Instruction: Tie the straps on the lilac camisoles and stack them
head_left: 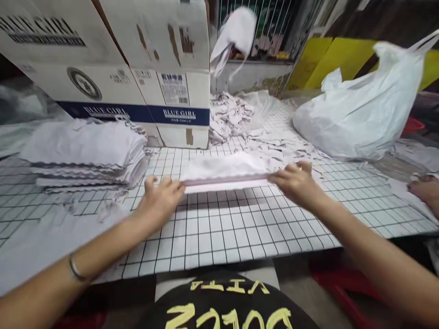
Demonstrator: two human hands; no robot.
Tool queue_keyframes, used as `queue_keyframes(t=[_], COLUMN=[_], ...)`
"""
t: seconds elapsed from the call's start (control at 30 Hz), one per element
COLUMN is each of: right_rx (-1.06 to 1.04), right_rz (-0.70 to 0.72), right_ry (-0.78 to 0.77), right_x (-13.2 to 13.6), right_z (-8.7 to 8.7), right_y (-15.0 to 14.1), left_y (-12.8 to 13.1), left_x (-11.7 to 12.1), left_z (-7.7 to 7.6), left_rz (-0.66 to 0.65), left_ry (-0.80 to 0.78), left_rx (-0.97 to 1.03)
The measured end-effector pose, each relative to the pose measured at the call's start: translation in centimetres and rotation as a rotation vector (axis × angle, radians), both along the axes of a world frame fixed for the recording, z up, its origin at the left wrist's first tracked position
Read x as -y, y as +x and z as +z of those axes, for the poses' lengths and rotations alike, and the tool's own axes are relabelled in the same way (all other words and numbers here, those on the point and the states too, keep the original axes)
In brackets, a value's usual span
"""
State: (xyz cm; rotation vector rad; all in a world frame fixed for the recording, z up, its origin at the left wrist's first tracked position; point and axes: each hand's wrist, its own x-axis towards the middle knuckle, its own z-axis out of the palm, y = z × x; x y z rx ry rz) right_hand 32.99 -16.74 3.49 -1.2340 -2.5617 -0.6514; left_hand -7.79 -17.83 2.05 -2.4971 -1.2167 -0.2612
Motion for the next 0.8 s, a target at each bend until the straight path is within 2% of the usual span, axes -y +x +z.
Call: queue_keyframes(t=[0.07,0.1,0.17,0.2,0.27,0.4,0.5,0.57,0.63,0.7,0.73,0.8], right_rx=[0.021,0.021,-0.014,-0.044,-0.103,-0.240,-0.373,-0.342,-0.264,-0.247,-0.263,-0.313], right_rz=[-0.018,-0.038,-0.088,-0.117,-0.145,-0.005,0.079,0.039,-0.028,-0.063,-0.060,-0.011], right_ry=[-0.056,-0.097,-0.140,-0.134,-0.120,-0.228,-0.283,-0.422,-0.611,-0.740,-0.772,-0.781], right_x=[4.8,7.0,10.5,11.8,13.8,15.8,15.8,15.4,14.8,14.0,13.4,11.9], right_z=[-5.0,-6.9,-9.2,-9.7,-9.5,-7.5,-7.2,-7.8,-8.4,-8.5,-8.3,-7.7], right_y=[0.0,0.0,0.0,0.0,-0.1,-1.3,-3.0,-3.9,-4.3,-4.6,-4.9,-6.6], left_y=[0.4,0.5,0.4,0.3,-0.2,-1.0,-0.7,-0.5,-0.4,-0.3,-0.1,0.7], left_x=[4.7,6.7,9.8,10.9,12.8,14.8,14.5,13.7,12.5,10.6,9.2,5.5], left_z=[-4.7,-6.3,-8.2,-8.6,-8.7,-7.8,-7.4,-7.3,-7.0,-6.3,-5.8,-5.0], left_rz=[0.030,0.056,0.109,0.119,0.114,-0.004,-0.059,-0.083,-0.135,-0.156,-0.125,0.018], left_ry=[-0.109,-0.148,-0.196,-0.209,-0.236,-0.308,-0.317,-0.402,-0.560,-0.700,-0.731,-0.677], left_rx=[0.001,0.013,0.052,0.076,0.141,0.424,0.576,0.487,0.339,0.276,0.296,0.398])
